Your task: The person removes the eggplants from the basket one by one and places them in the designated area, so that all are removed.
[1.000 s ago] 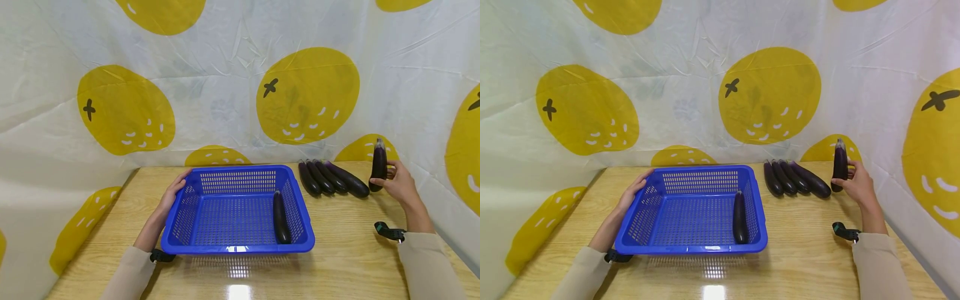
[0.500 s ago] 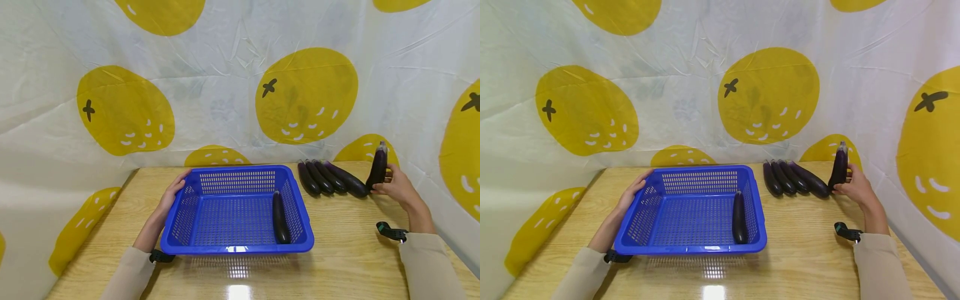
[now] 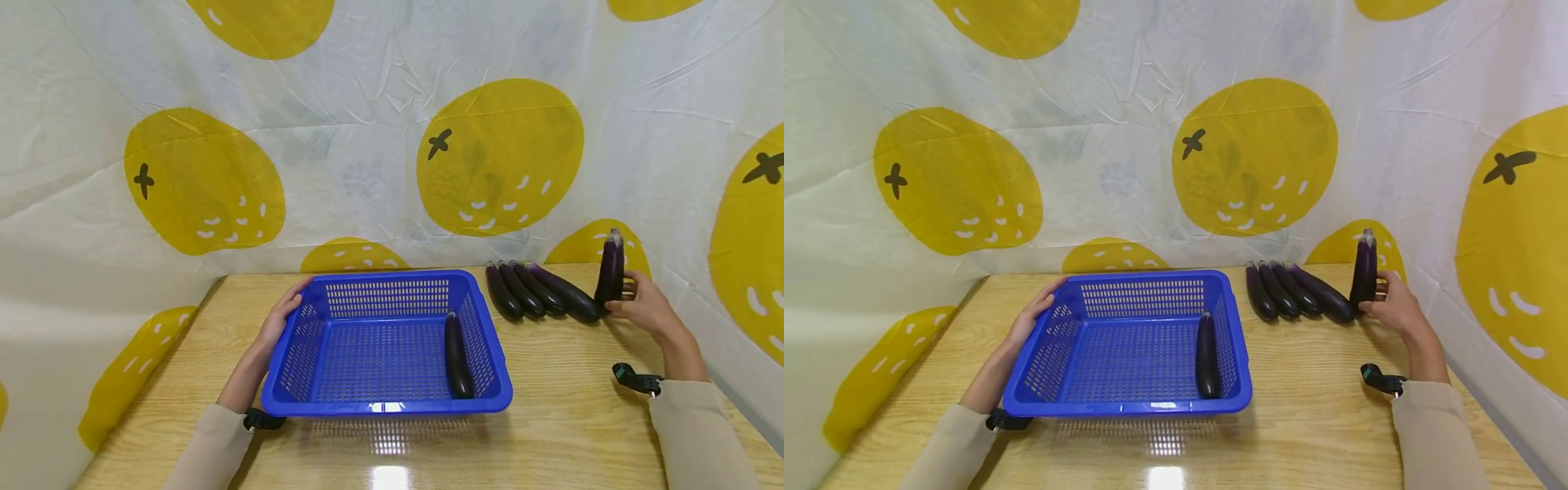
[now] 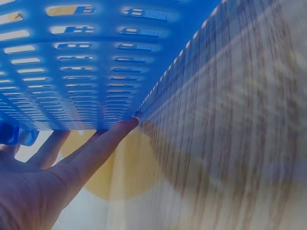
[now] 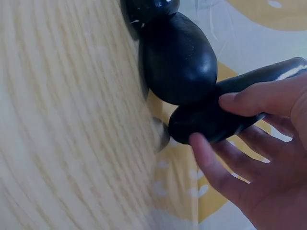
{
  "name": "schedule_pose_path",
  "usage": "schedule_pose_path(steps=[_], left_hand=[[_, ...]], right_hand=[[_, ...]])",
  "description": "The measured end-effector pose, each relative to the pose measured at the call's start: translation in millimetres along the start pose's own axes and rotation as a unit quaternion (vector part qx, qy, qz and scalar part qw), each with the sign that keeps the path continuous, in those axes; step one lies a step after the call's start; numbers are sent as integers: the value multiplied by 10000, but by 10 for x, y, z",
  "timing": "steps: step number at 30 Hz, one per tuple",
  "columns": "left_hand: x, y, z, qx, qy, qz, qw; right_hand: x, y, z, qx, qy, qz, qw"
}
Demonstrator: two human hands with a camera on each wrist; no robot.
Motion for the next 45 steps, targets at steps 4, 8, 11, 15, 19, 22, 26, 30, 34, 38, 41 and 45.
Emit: schedule_pose_path(steps=[4, 8, 11, 15, 19, 22, 26, 30, 34, 38, 41, 45], left_hand=[[4, -7, -1, -1, 4, -7, 10000], [5, -8, -1, -9, -2, -9, 10000], [3, -6, -4, -27, -7, 2, 10000], [-1, -1, -12, -50, 2, -8, 10000], [-14, 7, -6, -49, 9, -27, 10000], [-20, 10, -1, -53, 14, -27, 10000], [-19, 12, 4, -53, 12, -36, 10000], [-14, 7, 7, -67, -3, -60, 10000], [-4, 3, 1, -84, -7, -71, 9999], [-4, 3, 3, -76, -3, -66, 9999], [-4, 2, 7, -68, -12, -67, 10000], [-1, 4, 4, -67, -24, -47, 10000]], right_hand=[[-41, 7, -17, 5, 2, 177, 9998], [-81, -6, -25, -98, -152, 643, 9978], [-102, -12, -27, -187, -280, 981, 9946], [-123, -4, -32, -183, -291, 980, 9946], [-137, 7, -27, -160, -262, 986, 9947], [-132, 20, -16, -140, -295, 1174, 9926], [-132, 33, -9, -122, -334, 1435, 9890], [-149, 24, -33, -215, -439, 1580, 9862], [-163, 19, -53, -326, -539, 1709, 9833], [-147, 27, -47, -351, -516, 1802, 9816], [-144, 28, -45, -345, -459, 1847, 9811], [-159, 28, -49, -379, -407, 1897, 9803]])
Point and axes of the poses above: each hand's wrist, its own z-axis away from the middle knuckle, its own y-axis out of the palm, x = y × z, the point moved 8 cm from there along -z, towards the middle knuckle, and after that the axes turned 11 degrees about -x, right-handed, at the moved point
